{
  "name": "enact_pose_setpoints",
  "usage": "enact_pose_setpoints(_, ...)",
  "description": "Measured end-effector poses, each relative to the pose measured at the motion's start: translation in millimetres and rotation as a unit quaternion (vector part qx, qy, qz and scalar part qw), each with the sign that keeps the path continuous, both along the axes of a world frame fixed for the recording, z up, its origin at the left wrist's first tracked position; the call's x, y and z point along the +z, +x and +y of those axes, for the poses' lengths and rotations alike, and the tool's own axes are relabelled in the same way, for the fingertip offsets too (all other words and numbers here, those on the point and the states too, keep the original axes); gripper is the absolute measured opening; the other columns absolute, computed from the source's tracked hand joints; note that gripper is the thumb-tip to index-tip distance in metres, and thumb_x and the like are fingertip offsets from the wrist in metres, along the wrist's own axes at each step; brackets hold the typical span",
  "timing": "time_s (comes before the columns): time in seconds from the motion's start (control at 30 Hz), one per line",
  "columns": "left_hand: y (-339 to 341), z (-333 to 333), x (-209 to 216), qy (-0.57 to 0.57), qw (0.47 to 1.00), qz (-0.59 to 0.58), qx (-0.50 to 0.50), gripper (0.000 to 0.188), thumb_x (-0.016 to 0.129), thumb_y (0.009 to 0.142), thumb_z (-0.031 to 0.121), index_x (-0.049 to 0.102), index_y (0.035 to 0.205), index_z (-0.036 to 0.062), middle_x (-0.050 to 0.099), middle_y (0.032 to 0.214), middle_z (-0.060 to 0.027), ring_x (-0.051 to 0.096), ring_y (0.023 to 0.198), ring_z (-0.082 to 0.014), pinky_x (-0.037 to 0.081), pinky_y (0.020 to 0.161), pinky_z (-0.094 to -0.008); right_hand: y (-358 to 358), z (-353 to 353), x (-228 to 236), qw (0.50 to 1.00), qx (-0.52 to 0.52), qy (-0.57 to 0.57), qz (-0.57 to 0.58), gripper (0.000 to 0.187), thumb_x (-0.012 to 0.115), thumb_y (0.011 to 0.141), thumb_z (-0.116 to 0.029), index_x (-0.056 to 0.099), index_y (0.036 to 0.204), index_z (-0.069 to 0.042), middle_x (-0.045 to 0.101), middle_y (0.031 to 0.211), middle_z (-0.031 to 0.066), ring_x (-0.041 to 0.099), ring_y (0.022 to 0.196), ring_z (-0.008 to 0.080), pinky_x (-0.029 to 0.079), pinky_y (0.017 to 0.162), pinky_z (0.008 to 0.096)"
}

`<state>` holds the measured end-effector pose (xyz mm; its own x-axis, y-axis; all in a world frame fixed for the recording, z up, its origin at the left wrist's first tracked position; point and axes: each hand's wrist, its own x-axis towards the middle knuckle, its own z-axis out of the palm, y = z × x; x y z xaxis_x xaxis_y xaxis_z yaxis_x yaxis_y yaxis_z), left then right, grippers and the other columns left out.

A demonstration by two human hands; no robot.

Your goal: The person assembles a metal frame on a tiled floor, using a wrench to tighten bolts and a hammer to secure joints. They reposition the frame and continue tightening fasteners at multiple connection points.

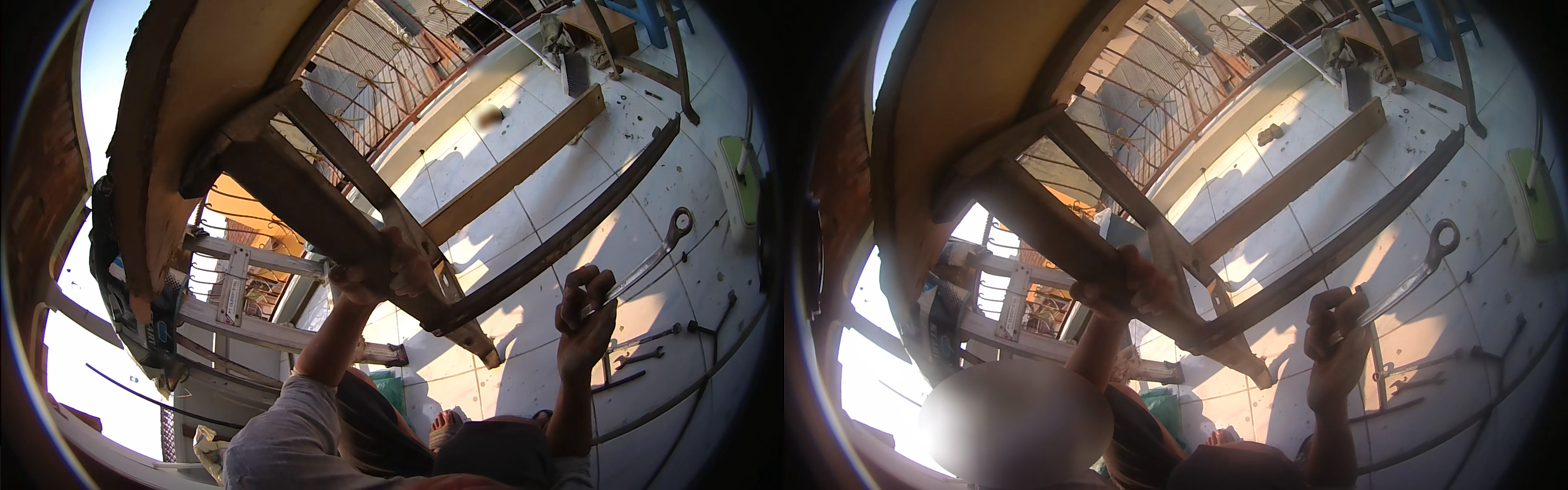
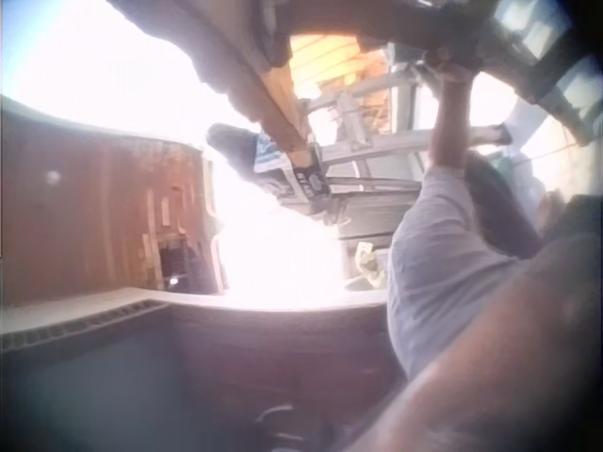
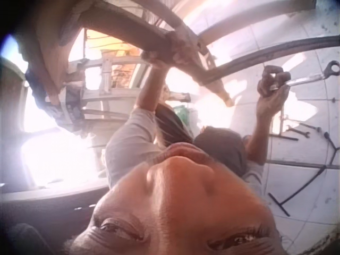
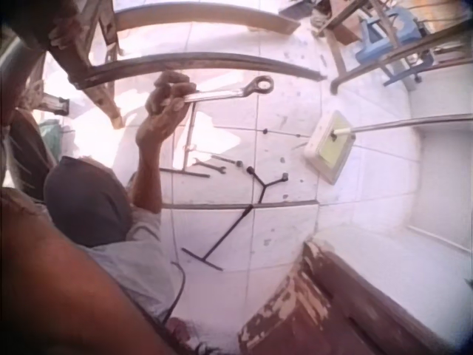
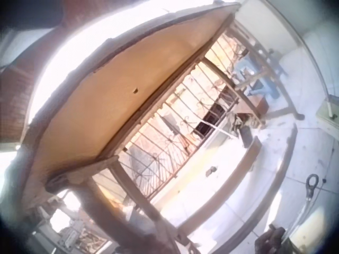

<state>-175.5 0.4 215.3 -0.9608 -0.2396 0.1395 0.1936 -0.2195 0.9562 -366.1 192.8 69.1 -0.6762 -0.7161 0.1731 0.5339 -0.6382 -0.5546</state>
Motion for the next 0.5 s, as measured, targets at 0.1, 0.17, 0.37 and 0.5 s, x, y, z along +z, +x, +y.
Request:
enact_pose_setpoints(0.1, 4.5, 0.1, 1.7, -0.025, 1.000, -0.001, 0.012, 0.053, 0.067, 0.074, 0.052, 0.047, 0.090, 0.0059, 0.048, 0.068, -0.0079, 0.047, 0.056, -0.0210, 0.040, 0.056, -0.0366, -3.4, -1.1, -1.6, 0.999, -0.010, 0.035, -0.005, 0.043, 0.030, 0.106, -0.053, 0.029, 0.085, -0.015, 0.047, 0.087, 0.0021, 0.023, 0.047, 0.0011, 0.018, 0.039, 0.0174)
enact_pose_setpoints(0.17, 6.9, -0.2, -1.1, -0.026, 0.999, 0.004, 0.021, 0.053, 0.068, 0.074, 0.053, 0.047, 0.088, 0.0058, 0.048, 0.067, -0.0080, 0.047, 0.055, -0.0207, 0.040, 0.055, -0.0363, -5.5, -2.5, -5.2, 0.998, -0.014, 0.059, -0.015, 0.042, 0.029, 0.106, -0.052, 0.030, 0.084, -0.016, 0.048, 0.086, 0.0019, 0.023, 0.047, 0.0009, 0.017, 0.039, 0.0172)
enact_pose_setpoints(0.37, 7.7, 1.4, 1.4, -0.044, 0.999, 0.006, 0.030, 0.055, 0.068, 0.074, 0.055, 0.047, 0.087, 0.0058, 0.048, 0.064, -0.0072, 0.048, 0.053, -0.0204, 0.041, 0.053, -0.0362, -3.1, -4.3, -12.9, 0.994, 0.005, 0.101, -0.036, 0.043, 0.028, 0.107, -0.053, 0.033, 0.084, -0.017, 0.050, 0.084, -0.0008, 0.022, 0.047, 0.0000, 0.015, 0.040, 0.0176)
enact_pose_setpoints(0.5, 9.1, 2.0, 3.1, -0.067, 0.996, 0.000, 0.050, 0.054, 0.068, 0.074, 0.055, 0.047, 0.086, 0.0063, 0.047, 0.062, -0.0065, 0.048, 0.051, -0.0201, 0.042, 0.051, -0.0360, -1.4, -6.6, -16.8, 0.985, 0.012, 0.165, -0.038, 0.043, 0.026, 0.107, -0.053, 0.035, 0.084, -0.017, 0.051, 0.083, -0.0029, 0.020, 0.047, -0.0004, 0.014, 0.040, 0.0178)
